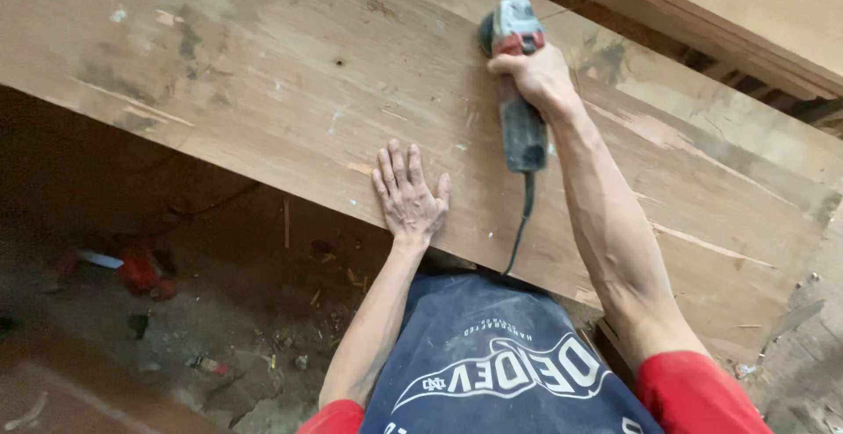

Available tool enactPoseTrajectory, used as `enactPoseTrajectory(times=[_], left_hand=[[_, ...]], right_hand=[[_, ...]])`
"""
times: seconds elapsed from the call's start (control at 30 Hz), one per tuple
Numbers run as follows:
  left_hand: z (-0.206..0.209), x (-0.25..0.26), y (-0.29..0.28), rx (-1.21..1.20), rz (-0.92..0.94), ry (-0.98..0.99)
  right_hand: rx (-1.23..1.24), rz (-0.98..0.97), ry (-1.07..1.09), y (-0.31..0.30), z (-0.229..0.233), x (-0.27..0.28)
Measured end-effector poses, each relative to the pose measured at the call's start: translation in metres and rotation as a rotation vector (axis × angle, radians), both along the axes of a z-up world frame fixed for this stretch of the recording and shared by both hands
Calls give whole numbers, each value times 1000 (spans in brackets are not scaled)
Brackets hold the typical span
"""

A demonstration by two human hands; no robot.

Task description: The person scrapes a large wooden board with a metal scraper to remove residue, then uses an angle grinder to sand the surface. The person moves along the board, applying the grinder in long strokes to smooth the wood.

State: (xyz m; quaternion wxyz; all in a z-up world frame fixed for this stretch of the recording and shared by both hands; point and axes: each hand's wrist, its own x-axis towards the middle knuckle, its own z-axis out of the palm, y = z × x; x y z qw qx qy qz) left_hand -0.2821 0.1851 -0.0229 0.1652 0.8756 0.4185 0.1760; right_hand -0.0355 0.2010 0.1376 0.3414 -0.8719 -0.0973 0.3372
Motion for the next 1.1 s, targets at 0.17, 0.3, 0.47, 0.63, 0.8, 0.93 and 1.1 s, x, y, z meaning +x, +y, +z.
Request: enactPoseTrajectory(times=[0.17,0.3,0.47,0.63,0.8,0.93,1.1], left_hand=[[4,7,1,31,14,5],[2,3,2,11,-5,24],[2,6,1,-3,-7,32],[2,6,3,-30,-2,25],[3,0,2,-53,1,27],[3,4,2,-55,-2,3],[1,4,3,-38,-28,22]], right_hand=[[158,49,-108,-19,-8,-5],[57,28,-104,-13,-32,-6],[74,48,-144,1,-32,-3],[98,71,-130,7,-26,-9],[73,10,-129,3,-24,-11],[146,-21,-115,-5,-24,-4],[86,-37,-153,-13,-30,-2]])
